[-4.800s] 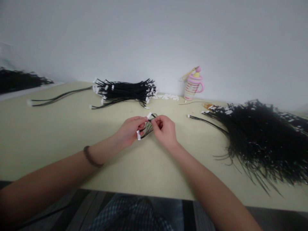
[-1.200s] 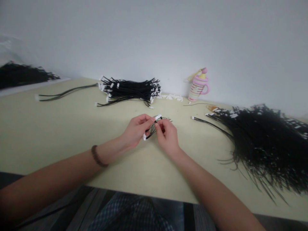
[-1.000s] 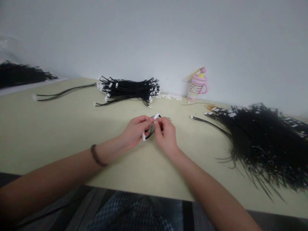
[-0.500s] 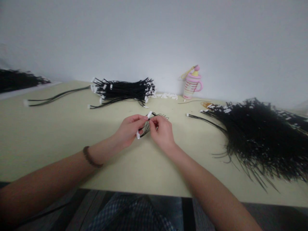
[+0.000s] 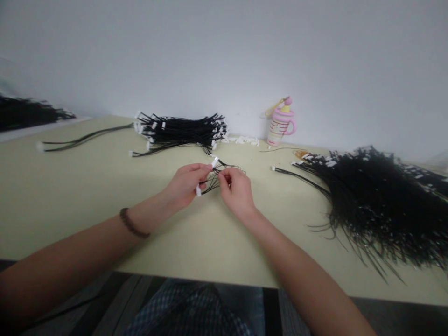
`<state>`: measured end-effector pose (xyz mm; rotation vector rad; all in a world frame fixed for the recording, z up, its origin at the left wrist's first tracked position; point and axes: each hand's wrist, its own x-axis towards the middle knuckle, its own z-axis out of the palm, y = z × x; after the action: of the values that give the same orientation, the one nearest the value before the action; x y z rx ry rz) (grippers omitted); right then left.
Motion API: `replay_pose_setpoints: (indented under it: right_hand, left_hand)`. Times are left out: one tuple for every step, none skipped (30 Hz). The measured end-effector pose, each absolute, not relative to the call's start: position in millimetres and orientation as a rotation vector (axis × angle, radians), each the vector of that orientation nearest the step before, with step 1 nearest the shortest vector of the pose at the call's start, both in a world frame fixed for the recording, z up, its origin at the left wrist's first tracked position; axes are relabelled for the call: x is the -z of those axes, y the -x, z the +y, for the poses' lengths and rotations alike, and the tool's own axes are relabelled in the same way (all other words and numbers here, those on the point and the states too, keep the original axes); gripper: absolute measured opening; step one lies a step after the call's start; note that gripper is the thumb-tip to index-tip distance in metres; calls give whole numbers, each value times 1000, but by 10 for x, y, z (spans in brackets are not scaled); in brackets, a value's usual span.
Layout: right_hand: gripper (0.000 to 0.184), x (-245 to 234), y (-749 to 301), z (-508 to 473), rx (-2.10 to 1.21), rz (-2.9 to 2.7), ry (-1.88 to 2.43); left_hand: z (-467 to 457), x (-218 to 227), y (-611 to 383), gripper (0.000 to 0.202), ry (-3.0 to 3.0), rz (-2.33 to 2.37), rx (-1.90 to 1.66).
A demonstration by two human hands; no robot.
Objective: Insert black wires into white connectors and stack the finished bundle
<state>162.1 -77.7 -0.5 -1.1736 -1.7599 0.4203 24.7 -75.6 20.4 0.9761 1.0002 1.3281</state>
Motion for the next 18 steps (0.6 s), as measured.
replay_pose_setpoints:
  right_hand:
    - [15, 1, -1624, -768, -469, -1729, 1176]
    - [15, -9, -1626, -760, -537, -1685, 1180]
    - [15, -23, -1627, -753, -646, -1612, 1184]
    - [14, -41, -1627, -748, -785, -1515, 1184]
    - [14, -61, -1626, -745, -937, -1411, 1177]
    - [13, -81, -1624, -744, -1089, -1314, 1165]
    - [14, -101, -1623, -745, -1228, -1237, 1148]
    - [15, -117, -1622, -747, -1344, -1190, 1130]
    - [16, -131, -1621, -751, -1433, -1176, 1116]
    - [17, -142, -1623, -755, -1502, -1181, 1103]
    - [18, -150, -1627, -758, -1567, -1178, 1084]
    - [19, -156, -1634, -758, -1620, -1171, 1064]
    - [19, -160, -1645, -756, -1660, -1166, 1044]
    - [18, -163, -1661, -749, -1690, -1162, 1025]
    - [17, -163, -1681, -736, -1710, -1160, 1012]
    - [14, -161, -1706, -717, -1720, -1160, 1005]
    - [12, -157, -1735, -693, -1719, -1160, 1005]
    - [8, -150, -1768, -664, -1707, -1161, 1013]
  left_hand:
    - [-732, -256, -208, 15, -905, 1001, -1353]
    - [-704, -317, -157, 14, -825, 1000, -1381]
    - [-673, -384, -96, 15, -713, 992, -1404]
    - [-642, -452, -29, 17, -666, 993, -1421]
    - [-615, -516, 37, 20, -647, 983, -1438]
    - [-595, -572, 97, 21, -625, 960, -1465]
    - [-582, -617, 147, 22, -597, 909, -1498]
    - [-577, -650, 183, 23, -578, 870, -1513]
    - [-580, -672, 204, 23, -567, 823, -1512]
    - [-590, -686, 213, 24, -565, 777, -1492]
    - [-606, -694, 212, 25, -569, 736, -1458]
    - [-625, -701, 204, 26, -577, 695, -1422]
    - [-647, -708, 193, 27, -585, 658, -1388]
    - [-671, -718, 182, 28, -596, 626, -1359]
    - [-695, -729, 172, 29, -612, 598, -1334]
    - [-720, -741, 166, 29, -638, 576, -1308]
    - [-746, -751, 162, 29, -677, 554, -1280]
    - [-772, -758, 162, 29, -730, 534, -1248]
